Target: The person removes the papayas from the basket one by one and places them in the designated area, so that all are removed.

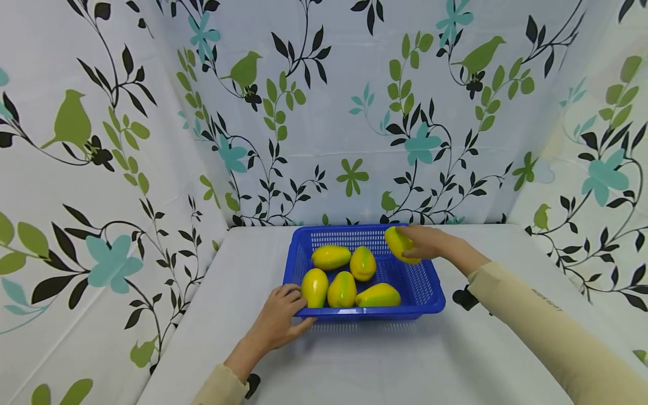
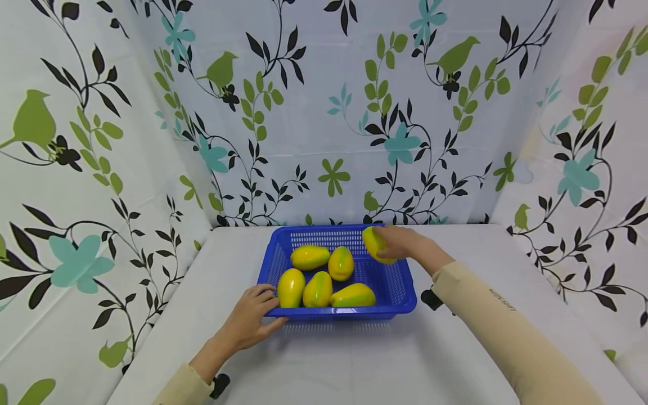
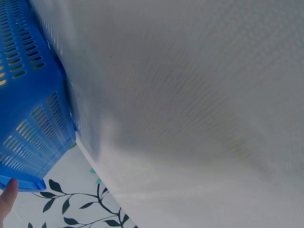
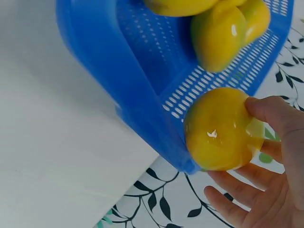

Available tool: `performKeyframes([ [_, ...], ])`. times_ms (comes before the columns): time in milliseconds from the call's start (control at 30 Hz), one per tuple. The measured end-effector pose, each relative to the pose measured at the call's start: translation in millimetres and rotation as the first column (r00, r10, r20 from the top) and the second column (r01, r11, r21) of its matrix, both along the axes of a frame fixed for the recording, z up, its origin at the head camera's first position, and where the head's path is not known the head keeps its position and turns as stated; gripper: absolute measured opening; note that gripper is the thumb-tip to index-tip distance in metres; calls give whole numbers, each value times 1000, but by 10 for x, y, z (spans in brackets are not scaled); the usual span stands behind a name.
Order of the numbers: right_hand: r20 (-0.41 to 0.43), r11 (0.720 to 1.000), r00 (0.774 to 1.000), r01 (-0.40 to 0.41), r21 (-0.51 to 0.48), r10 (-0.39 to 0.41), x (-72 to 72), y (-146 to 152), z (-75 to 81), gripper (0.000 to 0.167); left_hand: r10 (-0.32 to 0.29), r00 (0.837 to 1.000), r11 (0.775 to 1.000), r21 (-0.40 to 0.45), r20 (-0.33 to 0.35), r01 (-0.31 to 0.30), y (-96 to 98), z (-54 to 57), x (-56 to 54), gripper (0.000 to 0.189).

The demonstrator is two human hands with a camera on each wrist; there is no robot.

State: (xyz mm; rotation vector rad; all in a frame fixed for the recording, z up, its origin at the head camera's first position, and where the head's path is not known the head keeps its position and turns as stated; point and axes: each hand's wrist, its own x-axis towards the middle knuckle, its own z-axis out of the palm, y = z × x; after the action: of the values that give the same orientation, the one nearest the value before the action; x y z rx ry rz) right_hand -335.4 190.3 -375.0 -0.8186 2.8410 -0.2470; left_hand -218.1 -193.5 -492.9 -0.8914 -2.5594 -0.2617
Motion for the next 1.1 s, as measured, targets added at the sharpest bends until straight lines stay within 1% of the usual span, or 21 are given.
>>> performKeyframes([
  [100,-30,999,1000,-6,-37,5,-9,65,93,64,15,1000,1000,-2,24,-15,-13,-12,5,36],
  [200,-71,999,997,19,-45,-23,-36,148,164,65,21,999,1000,-1,33,-21,-17,-13,9,37],
  [267,-95,998,994,48,-46,-52,-66,236,176,65,24,999,1000,-2,32,-24,-18,-14,10,36],
  [367,-119,994,988,101,-28,-104,-98,396,132,65,27,999,1000,-2,33,-27,-17,-8,16,36],
  [400,-117,993,986,116,-16,-117,-107,453,101,65,29,999,1000,-2,34,-29,-18,-7,16,36],
  [467,-83,989,985,151,-3,-150,-127,554,10,66,33,999,999,-3,35,-33,-22,-5,18,36],
  [633,36,974,974,223,28,-224,-174,740,-317,69,29,999,1000,5,29,-29,-25,-1,16,36],
  [733,68,972,970,230,39,-232,-192,812,-515,70,14,1000,1000,13,11,-14,-21,-2,12,35],
  [833,97,972,968,231,37,-234,-197,848,-661,71,5,1000,1000,15,2,-5,-15,-4,5,35],
  [967,121,970,962,240,39,-243,-198,853,-760,72,9,1000,1000,0,15,-9,-5,-6,-1,34],
  [1033,120,969,961,244,41,-247,-200,846,-764,73,12,1000,1000,-6,21,-12,-3,-5,-1,33],
  [1100,105,968,963,245,45,-249,-207,838,-736,72,15,1000,1000,-9,24,-15,-3,-4,-1,33],
])
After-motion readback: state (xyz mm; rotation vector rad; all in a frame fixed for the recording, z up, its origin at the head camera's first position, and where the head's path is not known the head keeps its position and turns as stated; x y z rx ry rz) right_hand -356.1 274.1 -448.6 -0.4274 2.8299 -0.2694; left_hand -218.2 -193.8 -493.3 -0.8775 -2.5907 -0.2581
